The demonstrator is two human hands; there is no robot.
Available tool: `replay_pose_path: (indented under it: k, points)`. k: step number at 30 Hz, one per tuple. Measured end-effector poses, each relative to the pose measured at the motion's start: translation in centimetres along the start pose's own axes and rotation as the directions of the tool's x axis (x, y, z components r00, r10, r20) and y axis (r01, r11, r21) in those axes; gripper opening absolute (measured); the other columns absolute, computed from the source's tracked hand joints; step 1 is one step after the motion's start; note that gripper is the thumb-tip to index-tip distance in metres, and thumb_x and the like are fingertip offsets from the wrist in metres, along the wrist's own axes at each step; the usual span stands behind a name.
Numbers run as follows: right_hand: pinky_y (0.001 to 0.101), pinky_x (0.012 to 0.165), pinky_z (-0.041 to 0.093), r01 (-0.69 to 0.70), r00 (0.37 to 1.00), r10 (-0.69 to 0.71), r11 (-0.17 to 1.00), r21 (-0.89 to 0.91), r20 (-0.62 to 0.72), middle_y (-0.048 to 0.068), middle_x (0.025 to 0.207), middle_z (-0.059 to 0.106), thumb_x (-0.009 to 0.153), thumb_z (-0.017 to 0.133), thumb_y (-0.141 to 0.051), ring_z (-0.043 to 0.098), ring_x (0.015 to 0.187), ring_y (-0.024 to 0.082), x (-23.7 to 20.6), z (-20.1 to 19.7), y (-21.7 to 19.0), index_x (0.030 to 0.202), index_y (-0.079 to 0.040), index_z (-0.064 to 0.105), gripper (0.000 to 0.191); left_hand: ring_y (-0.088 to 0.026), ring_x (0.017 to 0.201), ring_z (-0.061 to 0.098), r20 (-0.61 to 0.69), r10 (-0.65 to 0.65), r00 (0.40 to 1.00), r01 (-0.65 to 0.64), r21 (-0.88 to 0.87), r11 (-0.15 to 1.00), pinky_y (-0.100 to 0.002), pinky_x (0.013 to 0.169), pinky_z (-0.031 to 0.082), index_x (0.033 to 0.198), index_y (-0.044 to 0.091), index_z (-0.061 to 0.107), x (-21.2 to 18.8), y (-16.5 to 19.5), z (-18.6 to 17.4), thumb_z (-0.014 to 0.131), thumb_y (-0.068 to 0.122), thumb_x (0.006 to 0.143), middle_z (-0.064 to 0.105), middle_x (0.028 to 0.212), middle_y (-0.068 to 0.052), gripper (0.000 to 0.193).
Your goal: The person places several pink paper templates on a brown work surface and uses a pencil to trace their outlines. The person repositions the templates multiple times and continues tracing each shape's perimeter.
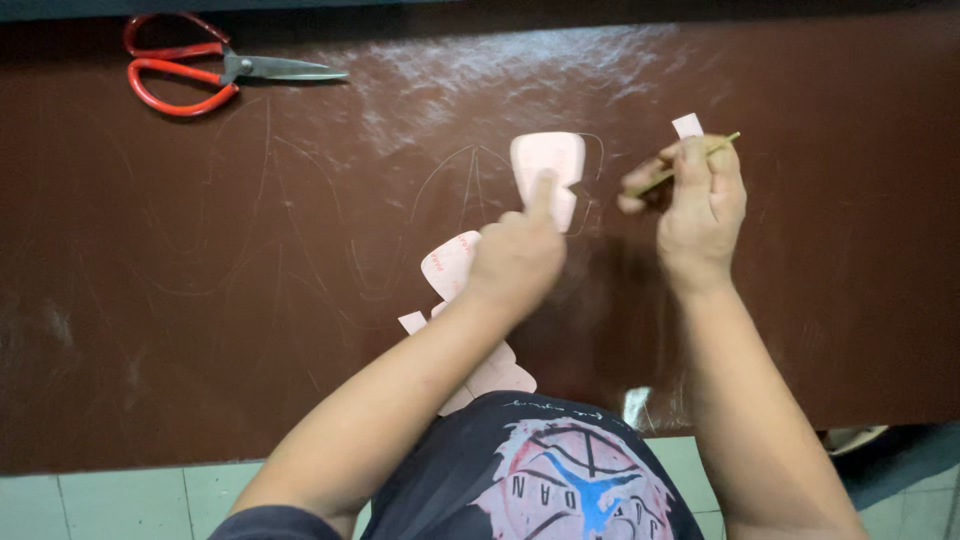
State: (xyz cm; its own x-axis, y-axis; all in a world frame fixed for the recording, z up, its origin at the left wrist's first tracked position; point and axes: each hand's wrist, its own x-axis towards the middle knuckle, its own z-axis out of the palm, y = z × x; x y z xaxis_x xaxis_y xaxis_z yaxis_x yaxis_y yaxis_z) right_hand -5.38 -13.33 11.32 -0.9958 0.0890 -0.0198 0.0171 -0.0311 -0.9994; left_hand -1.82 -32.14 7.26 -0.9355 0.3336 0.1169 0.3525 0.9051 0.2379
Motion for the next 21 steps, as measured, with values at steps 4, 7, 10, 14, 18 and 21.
replay_pose_path:
  k: [4,7,10,14,18,21]
  points:
    - [0.0316,0.064,0.056,-0.221,0.971,0.215,0.974,-0.044,-0.109,0.018,0.096,0.07,0.112,0.049,-0.016,0.068,0.075,0.021,-0.8,-1.6,1.6,0.115,-0.003,0.055,0.015,-0.027,0.073,0.063,-0.202,-0.006,0.979,0.005,-0.006,1.0,-0.04,0.059,0.053,0.101,-0.003,0.072,-1.3,-4.6,-1.6,0.069,0.013,0.082,0.061,0.137,-0.02,0.025]
    - [0.0324,0.083,0.065,-0.197,0.98,0.196,0.98,-0.013,-0.034,0.016,0.106,0.071,0.104,0.058,-0.004,0.074,0.093,0.019,-1.3,-0.8,2.9,0.113,0.001,0.057,0.01,-0.024,0.083,0.059,-0.325,0.017,0.945,-0.067,-0.143,0.988,-0.037,0.075,0.053,0.117,0.0,0.07,-2.5,-6.7,-2.4,0.072,0.014,0.089,0.061,0.14,-0.011,0.032]
    - [0.0317,0.087,0.064,-0.121,0.992,0.123,0.991,-0.054,0.034,0.015,0.109,0.071,0.1,0.063,0.002,0.074,0.097,0.018,-0.7,0.6,3.5,0.111,0.003,0.059,0.011,-0.023,0.085,0.058,-0.311,-0.016,0.95,-0.046,-0.191,0.981,-0.036,0.079,0.052,0.121,0.003,0.069,-2.8,-6.9,-2.5,0.073,0.013,0.089,0.062,0.14,-0.008,0.033]
    - [0.0278,0.085,0.061,-0.024,1.0,0.027,0.988,-0.156,0.017,0.013,0.106,0.074,0.1,0.067,0.0,0.073,0.095,0.015,0.9,2.3,3.4,0.108,0.003,0.061,0.011,-0.023,0.087,0.06,-0.334,-0.04,0.942,-0.035,-0.215,0.976,-0.037,0.08,0.053,0.12,0.004,0.069,-2.5,-6.8,-2.5,0.072,0.012,0.091,0.062,0.139,-0.006,0.031]
    - [0.0249,0.084,0.058,0.024,1.0,-0.016,0.927,-0.373,0.024,0.009,0.097,0.076,0.1,0.071,-0.005,0.073,0.09,0.011,1.4,2.9,2.8,0.104,0.001,0.065,0.009,-0.023,0.087,0.061,-0.33,-0.055,0.942,-0.026,-0.237,0.971,-0.037,0.08,0.053,0.118,0.005,0.069,-2.5,-6.7,-2.7,0.071,0.011,0.092,0.062,0.138,-0.005,0.028]
    - [0.0247,0.082,0.058,0.048,0.999,-0.036,0.933,-0.358,0.041,0.008,0.097,0.076,0.1,0.071,-0.007,0.072,0.088,0.01,1.5,3.3,2.8,0.102,0.001,0.065,0.01,-0.023,0.088,0.061,-0.323,-0.066,0.944,-0.016,-0.247,0.969,-0.037,0.081,0.053,0.117,0.005,0.069,-2.5,-6.7,-2.8,0.071,0.011,0.091,0.062,0.138,-0.005,0.027]
